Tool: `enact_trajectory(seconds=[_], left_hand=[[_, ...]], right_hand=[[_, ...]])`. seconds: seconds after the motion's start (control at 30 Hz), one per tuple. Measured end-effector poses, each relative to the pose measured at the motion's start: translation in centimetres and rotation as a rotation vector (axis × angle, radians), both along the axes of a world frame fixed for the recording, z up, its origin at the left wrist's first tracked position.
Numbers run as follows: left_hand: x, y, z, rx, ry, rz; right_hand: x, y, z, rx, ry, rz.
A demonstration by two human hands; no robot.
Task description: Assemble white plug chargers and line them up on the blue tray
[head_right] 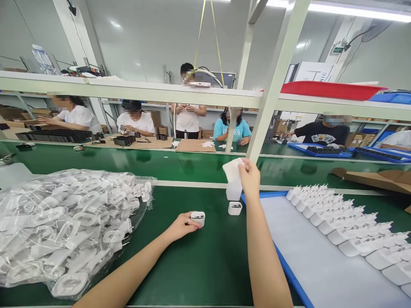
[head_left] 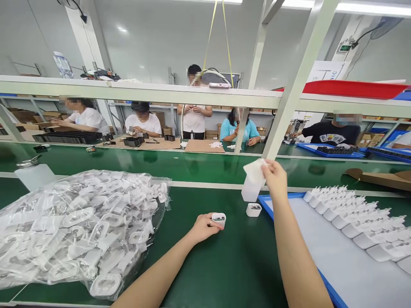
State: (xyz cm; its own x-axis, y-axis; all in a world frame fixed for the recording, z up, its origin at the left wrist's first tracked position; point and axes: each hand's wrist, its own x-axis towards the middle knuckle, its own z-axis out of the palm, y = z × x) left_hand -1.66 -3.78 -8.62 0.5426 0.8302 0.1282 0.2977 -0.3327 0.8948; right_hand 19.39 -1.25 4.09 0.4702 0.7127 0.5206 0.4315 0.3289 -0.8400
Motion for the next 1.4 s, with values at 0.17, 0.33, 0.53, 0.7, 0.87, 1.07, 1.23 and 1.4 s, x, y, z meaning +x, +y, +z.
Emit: enact_trajectory(seconds=[0.17, 0.33, 0.53, 0.7, 0.87, 1.07, 1.23, 1.4], left_hand=[[-1.3, 0.5, 1.2, -0.181, 0.001, -0.190], [-2.2, 1.1, 1.8, -0.189, 0.078, -0.228], [-3.5, 1.5, 2.3, 0.261, 0.436, 0.528], [-5.7, 2.4, 2.2, 0.234, 0.732, 1.126], [-7.9, 4.1, 1.6, 0.117, 0.690, 1.168], [-8.5, 4.4, 1.2, 0.139, 0.631, 1.136], [-9.4, 4.6, 1.6, 0.026, 0.386, 1.208], [-10.0, 5.1, 1.3, -0.020, 0.451, 1.223]], right_hand=[[-4.1, 0.7, -5.8, -0.318, 0.146, 0.201], [-5.7, 0.7, -10.6, -0.424, 0.080, 0.200], [-6.3, 0.0, -11.4, -0.315, -0.368, 0.143], [-6.5, 0.0, -11.9, -0.322, -0.667, 0.208], [-6.6, -0.4, -11.6, -0.386, -0.687, 0.297], [-7.0, -1.0, -10.9, -0.427, -0.660, 0.353], [-7.0, -1.3, -10.6, -0.419, -0.630, 0.353], [-7.1, -1.4, -10.6, -0.442, -0.609, 0.388]])
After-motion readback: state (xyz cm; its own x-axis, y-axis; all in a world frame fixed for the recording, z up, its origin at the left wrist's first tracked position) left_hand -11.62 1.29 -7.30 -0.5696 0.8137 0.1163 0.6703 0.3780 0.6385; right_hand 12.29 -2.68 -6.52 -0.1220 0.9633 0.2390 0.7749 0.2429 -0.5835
